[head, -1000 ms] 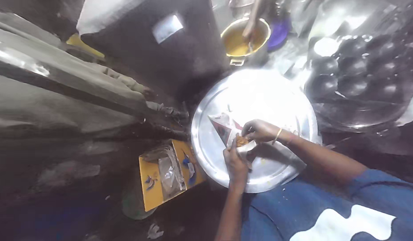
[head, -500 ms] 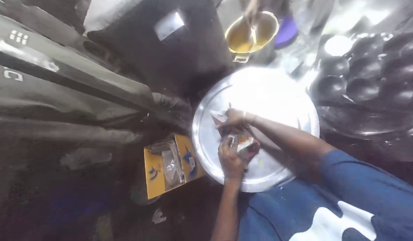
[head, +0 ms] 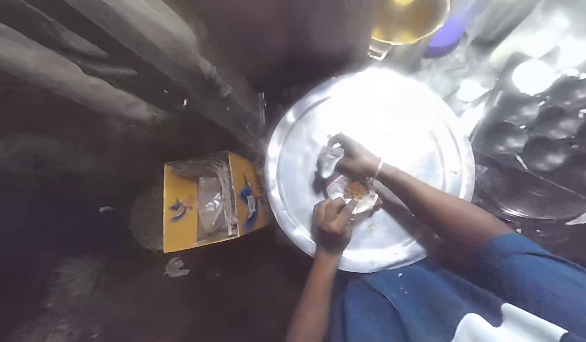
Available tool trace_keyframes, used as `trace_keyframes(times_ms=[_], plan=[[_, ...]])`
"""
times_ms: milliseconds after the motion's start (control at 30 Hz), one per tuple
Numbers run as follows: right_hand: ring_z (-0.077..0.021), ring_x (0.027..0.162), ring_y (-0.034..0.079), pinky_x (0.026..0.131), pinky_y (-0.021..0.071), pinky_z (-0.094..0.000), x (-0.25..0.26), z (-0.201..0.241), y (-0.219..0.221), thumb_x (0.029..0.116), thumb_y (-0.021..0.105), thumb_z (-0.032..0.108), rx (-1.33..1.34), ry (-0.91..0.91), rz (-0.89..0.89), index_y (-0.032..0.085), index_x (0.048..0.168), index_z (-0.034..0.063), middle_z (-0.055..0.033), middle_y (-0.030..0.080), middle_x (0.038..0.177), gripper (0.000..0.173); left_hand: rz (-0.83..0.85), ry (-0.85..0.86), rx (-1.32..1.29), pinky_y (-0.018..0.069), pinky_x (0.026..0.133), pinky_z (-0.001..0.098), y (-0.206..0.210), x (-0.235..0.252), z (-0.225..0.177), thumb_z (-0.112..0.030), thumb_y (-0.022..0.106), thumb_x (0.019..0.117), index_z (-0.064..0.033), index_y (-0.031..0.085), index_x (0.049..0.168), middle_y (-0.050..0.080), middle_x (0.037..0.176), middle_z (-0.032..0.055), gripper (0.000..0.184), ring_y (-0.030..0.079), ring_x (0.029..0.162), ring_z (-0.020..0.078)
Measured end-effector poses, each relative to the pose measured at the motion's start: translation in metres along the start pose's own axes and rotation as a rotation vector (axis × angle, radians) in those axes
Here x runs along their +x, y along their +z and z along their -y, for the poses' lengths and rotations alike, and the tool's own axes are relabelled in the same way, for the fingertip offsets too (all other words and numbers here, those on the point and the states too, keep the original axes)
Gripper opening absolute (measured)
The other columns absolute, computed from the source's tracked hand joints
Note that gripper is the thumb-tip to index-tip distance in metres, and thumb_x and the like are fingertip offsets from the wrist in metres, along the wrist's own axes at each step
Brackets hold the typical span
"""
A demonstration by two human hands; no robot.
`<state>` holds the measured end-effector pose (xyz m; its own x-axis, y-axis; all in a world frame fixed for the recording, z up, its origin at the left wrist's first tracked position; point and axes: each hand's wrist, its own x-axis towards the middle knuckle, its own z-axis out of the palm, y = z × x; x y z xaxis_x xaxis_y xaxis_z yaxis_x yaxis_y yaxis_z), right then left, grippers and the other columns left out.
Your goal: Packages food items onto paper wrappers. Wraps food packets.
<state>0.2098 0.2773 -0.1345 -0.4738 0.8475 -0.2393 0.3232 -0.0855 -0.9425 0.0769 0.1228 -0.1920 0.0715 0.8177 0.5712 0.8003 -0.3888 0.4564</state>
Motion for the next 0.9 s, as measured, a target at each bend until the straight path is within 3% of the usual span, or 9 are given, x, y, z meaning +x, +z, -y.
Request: trace_keyframes(times_ms=[67,100,200,267,333,433,533,633,900], plan=[[-0.0183,0.074,0.071,0.064,0.0602,-0.0356,-0.01,0.002,-0.002,0.0861,0.055,-0.01,0.025,-0.126,0.037,0.046,0.148,0.0096,-0.0134,0.075,0.1,0.066,0.039,-0.02,-0.032,0.0521,0.086,0.0352,-0.001,0.003,-0.001,-0.026,0.066,0.092,-0.0224,0.08,0.098,0.07,0.092,0.004,0.016,0.065,0.092,0.0208],[-0.0166,0.081,0.071,0.072,0.0607,-0.0338,-0.013,0.001,-0.004,0.0892,0.05,-0.011,0.009,-0.201,0.043,0.045,0.15,0.0059,-0.0138,0.073,0.105,0.064,0.058,-0.044,-0.054,0.0527,0.087,0.0353,-0.002,0.004,0.0,-0.028,0.067,0.092,-0.0223,0.08,0.097,0.071,0.092,0.0035,0.015,0.065,0.093,0.0206],[-0.0165,0.098,0.068,0.09,0.0569,-0.0318,-0.018,-0.015,-0.008,0.0891,0.049,-0.01,-0.064,-0.427,0.005,0.067,0.125,-0.0041,-0.0153,0.071,0.112,0.041,0.097,-0.147,-0.15,0.0536,0.085,0.0338,-0.003,0.012,-0.001,-0.027,0.068,0.0908,-0.0199,0.081,0.091,0.072,0.089,0.0032,0.015,0.066,0.092,0.0191],[-0.0172,0.103,0.068,0.093,0.0568,-0.0329,-0.024,-0.023,-0.012,0.0869,0.052,-0.004,-0.082,-0.499,-0.008,0.074,0.109,-0.0014,-0.0128,0.071,0.111,0.031,0.113,-0.191,-0.186,0.054,0.086,0.0322,-0.004,0.018,-0.001,-0.027,0.067,0.0902,-0.0192,0.082,0.089,0.073,0.09,0.0021,0.017,0.067,0.094,0.0176],[-0.0152,0.099,0.067,0.089,0.058,-0.0323,-0.034,-0.026,-0.013,0.0887,0.053,0.0,-0.058,-0.456,-0.045,0.073,0.106,0.0,-0.0103,0.07,0.11,0.027,0.094,-0.124,-0.181,0.0534,0.089,0.0328,-0.005,0.017,0.0,-0.03,0.067,0.093,-0.0181,0.081,0.087,0.074,0.091,0.002,0.02,0.067,0.095,0.0184],[-0.0111,0.079,0.068,0.069,0.06,-0.0288,-0.048,-0.021,-0.004,0.1029,0.05,0.01,0.105,-0.224,-0.215,0.064,0.118,0.0041,-0.0065,0.071,0.101,0.021,-0.005,0.128,-0.221,0.0496,0.091,0.0374,-0.008,0.002,0.003,-0.023,0.059,0.0982,-0.0178,0.078,0.092,0.07,0.091,0.0033,0.02,0.064,0.095,0.0203],[-0.0135,0.087,0.071,0.076,0.0615,-0.0323,-0.043,-0.021,-0.002,0.1051,0.05,0.013,0.299,-0.132,-0.337,0.061,0.124,0.0046,-0.0077,0.073,0.109,0.024,-0.031,0.238,-0.308,0.0481,0.099,0.0393,-0.021,-0.008,0.0,-0.022,0.06,0.1001,-0.0194,0.074,0.096,0.067,0.098,0.0014,0.015,0.062,0.105,0.0203],[-0.0158,0.087,0.072,0.08,0.0625,-0.0347,-0.033,-0.026,-0.005,0.1061,0.047,0.01,0.438,-0.097,-0.378,0.062,0.121,-0.0027,-0.0116,0.073,0.105,0.024,-0.008,0.227,-0.349,0.047,0.101,0.0379,-0.034,-0.019,-0.005,-0.024,0.063,0.0984,-0.0213,0.072,0.096,0.064,0.099,-0.0006,0.01,0.059,0.109,0.0196],[-0.0186,0.088,0.074,0.08,0.064,-0.0375,-0.031,-0.028,0.0,0.1066,0.04,0.005,0.481,-0.094,-0.425,0.057,0.121,-0.0024,-0.0133,0.074,0.112,0.023,0.015,0.015,-0.409,0.0467,0.103,0.0341,-0.039,-0.021,-0.025,-0.025,0.065,0.0963,-0.0215,0.073,0.089,0.064,0.096,-0.0036,0.011,0.058,0.112,0.017]])
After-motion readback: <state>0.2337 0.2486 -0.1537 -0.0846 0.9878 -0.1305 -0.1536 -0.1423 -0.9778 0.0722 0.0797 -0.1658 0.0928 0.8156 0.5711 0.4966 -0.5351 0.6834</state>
